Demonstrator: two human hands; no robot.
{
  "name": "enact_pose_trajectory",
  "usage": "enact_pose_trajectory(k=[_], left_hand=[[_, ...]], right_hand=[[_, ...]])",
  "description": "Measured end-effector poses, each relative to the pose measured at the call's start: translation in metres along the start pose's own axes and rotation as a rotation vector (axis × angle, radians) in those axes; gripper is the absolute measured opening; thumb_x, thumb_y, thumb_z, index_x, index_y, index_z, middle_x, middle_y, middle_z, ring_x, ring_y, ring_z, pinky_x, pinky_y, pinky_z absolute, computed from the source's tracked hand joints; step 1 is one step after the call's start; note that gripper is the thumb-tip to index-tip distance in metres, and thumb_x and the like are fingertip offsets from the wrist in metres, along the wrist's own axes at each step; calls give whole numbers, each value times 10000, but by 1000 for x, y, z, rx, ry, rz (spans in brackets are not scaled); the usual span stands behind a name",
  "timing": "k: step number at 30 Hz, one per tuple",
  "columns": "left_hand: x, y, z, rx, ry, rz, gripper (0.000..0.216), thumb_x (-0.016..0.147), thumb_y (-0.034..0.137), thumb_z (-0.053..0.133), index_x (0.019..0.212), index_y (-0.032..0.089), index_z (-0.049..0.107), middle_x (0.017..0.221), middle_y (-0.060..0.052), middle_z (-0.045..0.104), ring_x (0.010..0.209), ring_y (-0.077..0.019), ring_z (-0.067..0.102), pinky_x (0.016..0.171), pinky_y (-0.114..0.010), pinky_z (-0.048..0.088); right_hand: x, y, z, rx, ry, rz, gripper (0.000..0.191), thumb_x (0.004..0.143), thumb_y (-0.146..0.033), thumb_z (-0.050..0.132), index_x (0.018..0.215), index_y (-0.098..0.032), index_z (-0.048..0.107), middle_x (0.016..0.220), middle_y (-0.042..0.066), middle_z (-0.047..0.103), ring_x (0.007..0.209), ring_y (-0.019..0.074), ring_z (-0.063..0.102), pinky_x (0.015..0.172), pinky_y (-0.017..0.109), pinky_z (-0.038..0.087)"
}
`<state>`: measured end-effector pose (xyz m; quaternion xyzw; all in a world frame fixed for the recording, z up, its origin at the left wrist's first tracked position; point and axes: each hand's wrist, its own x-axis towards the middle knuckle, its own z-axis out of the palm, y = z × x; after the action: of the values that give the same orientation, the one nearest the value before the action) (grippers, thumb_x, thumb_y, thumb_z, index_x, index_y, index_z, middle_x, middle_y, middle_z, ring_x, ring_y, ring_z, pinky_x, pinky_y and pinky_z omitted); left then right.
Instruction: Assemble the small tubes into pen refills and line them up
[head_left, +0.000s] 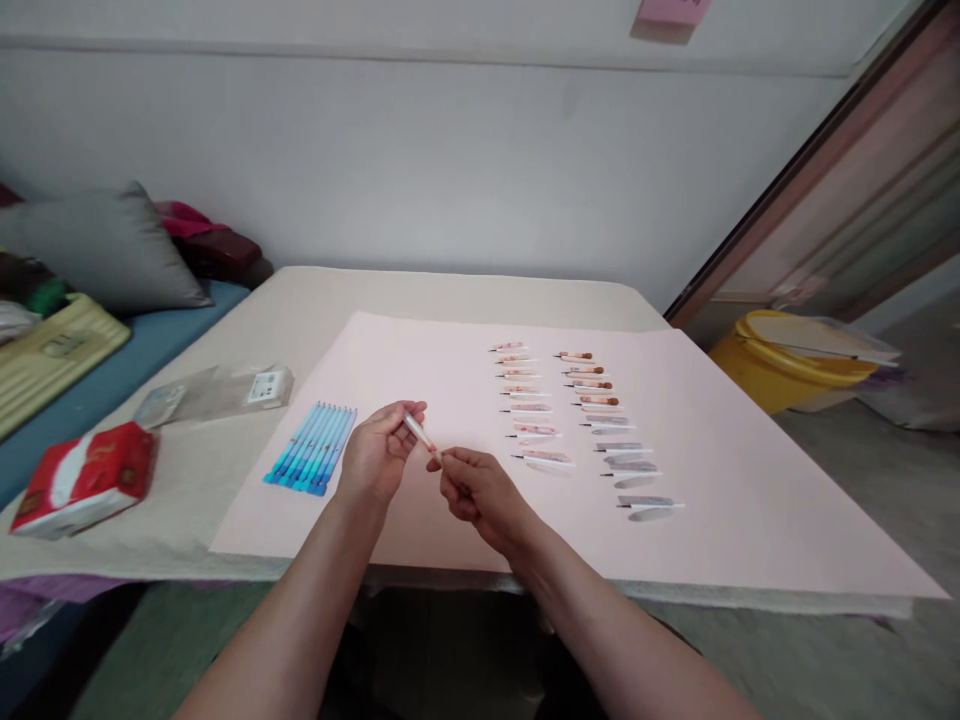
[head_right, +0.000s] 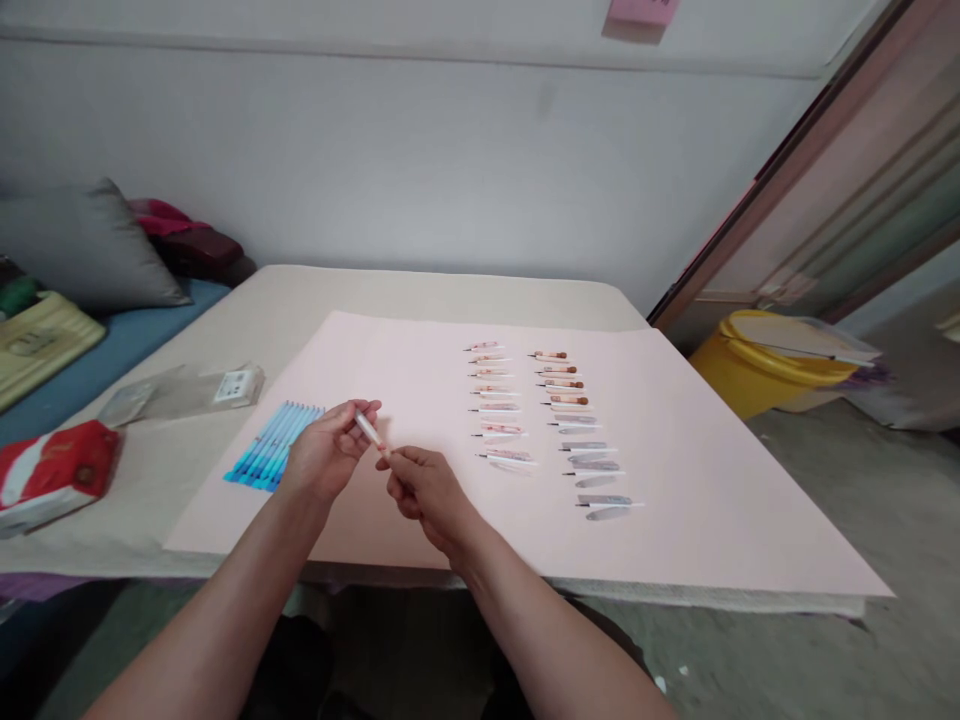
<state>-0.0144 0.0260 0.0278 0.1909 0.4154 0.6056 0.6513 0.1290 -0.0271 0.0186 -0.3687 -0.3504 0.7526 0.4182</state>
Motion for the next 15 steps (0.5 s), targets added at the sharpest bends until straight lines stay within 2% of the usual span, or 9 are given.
enact_pose_trajectory(k=[5,8,11,13,15], left_hand=[[0,1,0,-17,5,-7,105,798,106,545,771,101,647,922,-130,684,814,-128,644,736,-212,510],[0,2,-1,-19,23,-22,91,791,123,559,763,102,642,896,-127,683,785,-131,643,697,-215,511],[-1,1,-2,20,7,-32,92,784,142,566,783,98,646,893,-124,676,742,-126,634,670,-222,505],[-2,-1,-2,89,-10,-19,120,769,171,591,837,93,651,942,-134,666,781,-141,634,702,-245,502],[-3,-3,-1,200,25,56,226,752,237,627,933,104,644,1040,-141,641,892,-177,623,764,-284,491]], right_hand=[[3,1,-6,140,-109,76,244,811,-371,564,876,-137,584,483,-67,455,340,22,206,391,210,112],[3,-1,-6,102,-121,91,258,819,-368,543,888,-128,610,525,-27,531,364,44,354,409,207,212],[3,-4,-6,40,-150,123,254,808,-329,535,904,-117,636,621,26,608,487,81,503,479,209,308],[3,-4,-6,-13,-160,132,222,778,-277,550,890,-110,645,642,35,622,503,70,490,474,196,290],[5,-2,-6,-68,-139,140,195,747,-244,561,856,-107,647,623,27,618,453,46,413,430,189,221]])
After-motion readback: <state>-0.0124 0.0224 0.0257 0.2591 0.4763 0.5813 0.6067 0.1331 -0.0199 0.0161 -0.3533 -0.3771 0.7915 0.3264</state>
